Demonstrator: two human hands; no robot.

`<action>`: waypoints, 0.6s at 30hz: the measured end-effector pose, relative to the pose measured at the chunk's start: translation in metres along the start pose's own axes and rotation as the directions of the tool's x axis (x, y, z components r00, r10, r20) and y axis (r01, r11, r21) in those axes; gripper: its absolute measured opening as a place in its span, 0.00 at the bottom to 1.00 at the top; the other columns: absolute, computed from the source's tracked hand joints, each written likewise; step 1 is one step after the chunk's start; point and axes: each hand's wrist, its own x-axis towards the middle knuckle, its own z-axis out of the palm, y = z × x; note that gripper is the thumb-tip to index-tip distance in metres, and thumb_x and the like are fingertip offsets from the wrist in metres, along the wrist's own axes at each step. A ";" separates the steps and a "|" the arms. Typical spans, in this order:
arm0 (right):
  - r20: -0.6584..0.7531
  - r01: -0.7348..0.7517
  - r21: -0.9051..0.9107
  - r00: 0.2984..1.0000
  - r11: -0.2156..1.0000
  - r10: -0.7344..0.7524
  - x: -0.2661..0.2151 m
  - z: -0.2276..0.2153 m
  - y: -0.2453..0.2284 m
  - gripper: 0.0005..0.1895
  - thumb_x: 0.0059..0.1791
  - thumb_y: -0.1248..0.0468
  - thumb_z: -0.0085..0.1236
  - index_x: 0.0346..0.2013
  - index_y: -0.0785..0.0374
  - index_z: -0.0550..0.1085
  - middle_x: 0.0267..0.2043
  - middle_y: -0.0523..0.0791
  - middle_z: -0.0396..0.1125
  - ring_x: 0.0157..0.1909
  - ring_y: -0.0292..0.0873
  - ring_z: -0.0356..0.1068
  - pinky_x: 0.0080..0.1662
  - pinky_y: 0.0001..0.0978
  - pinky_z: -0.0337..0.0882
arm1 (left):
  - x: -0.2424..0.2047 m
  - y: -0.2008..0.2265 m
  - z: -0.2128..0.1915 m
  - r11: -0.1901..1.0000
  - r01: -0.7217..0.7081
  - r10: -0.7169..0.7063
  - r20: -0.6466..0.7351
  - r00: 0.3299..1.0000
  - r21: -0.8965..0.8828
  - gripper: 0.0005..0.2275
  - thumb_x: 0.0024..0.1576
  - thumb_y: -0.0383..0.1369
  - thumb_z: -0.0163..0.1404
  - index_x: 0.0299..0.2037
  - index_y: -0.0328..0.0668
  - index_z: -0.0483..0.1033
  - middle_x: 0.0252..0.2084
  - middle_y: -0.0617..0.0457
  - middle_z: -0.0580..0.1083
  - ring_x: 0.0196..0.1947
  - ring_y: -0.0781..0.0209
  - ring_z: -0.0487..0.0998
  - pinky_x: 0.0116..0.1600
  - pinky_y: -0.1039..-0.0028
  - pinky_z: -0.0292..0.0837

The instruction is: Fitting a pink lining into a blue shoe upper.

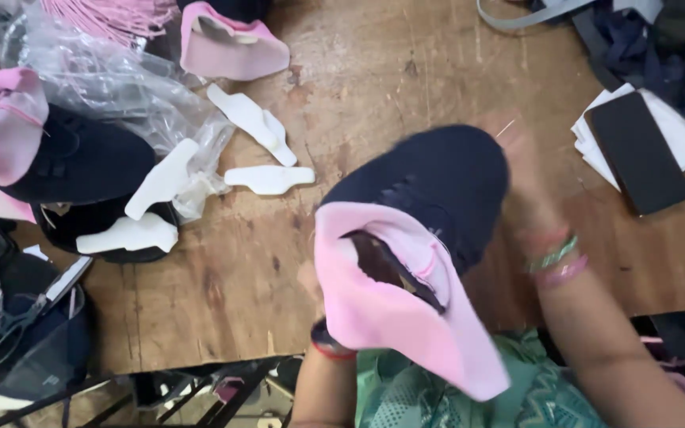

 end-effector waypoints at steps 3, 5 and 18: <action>0.099 -0.036 -0.064 0.994 0.997 0.042 -0.021 0.003 -0.017 0.07 0.58 0.62 0.59 0.47 0.62 0.73 0.39 0.42 0.69 0.38 0.35 0.68 0.39 0.25 0.67 | 0.026 0.007 -0.033 0.989 -0.095 0.112 -0.147 0.983 0.117 0.20 0.60 0.25 0.51 0.64 0.30 0.71 0.46 0.45 0.78 0.40 0.63 0.80 0.46 0.76 0.76; 0.158 -0.075 -0.109 0.983 0.991 0.092 -0.027 0.012 -0.046 0.09 0.57 0.63 0.60 0.49 0.63 0.73 0.41 0.43 0.70 0.40 0.37 0.69 0.42 0.27 0.69 | 0.040 0.007 -0.057 0.971 -0.144 0.190 -0.250 0.949 0.190 0.19 0.61 0.28 0.50 0.62 0.31 0.72 0.47 0.45 0.77 0.42 0.62 0.80 0.48 0.74 0.76; 0.274 0.267 -0.731 0.958 0.628 -0.087 -0.050 0.105 -0.154 0.35 0.42 0.60 0.71 0.61 0.66 0.68 0.55 0.49 0.70 0.54 0.48 0.73 0.55 0.37 0.72 | 0.016 -0.001 0.041 0.133 0.025 0.960 -0.135 0.247 0.991 0.09 0.64 0.25 0.48 0.50 0.29 0.76 0.45 0.45 0.74 0.34 0.60 0.69 0.40 0.67 0.67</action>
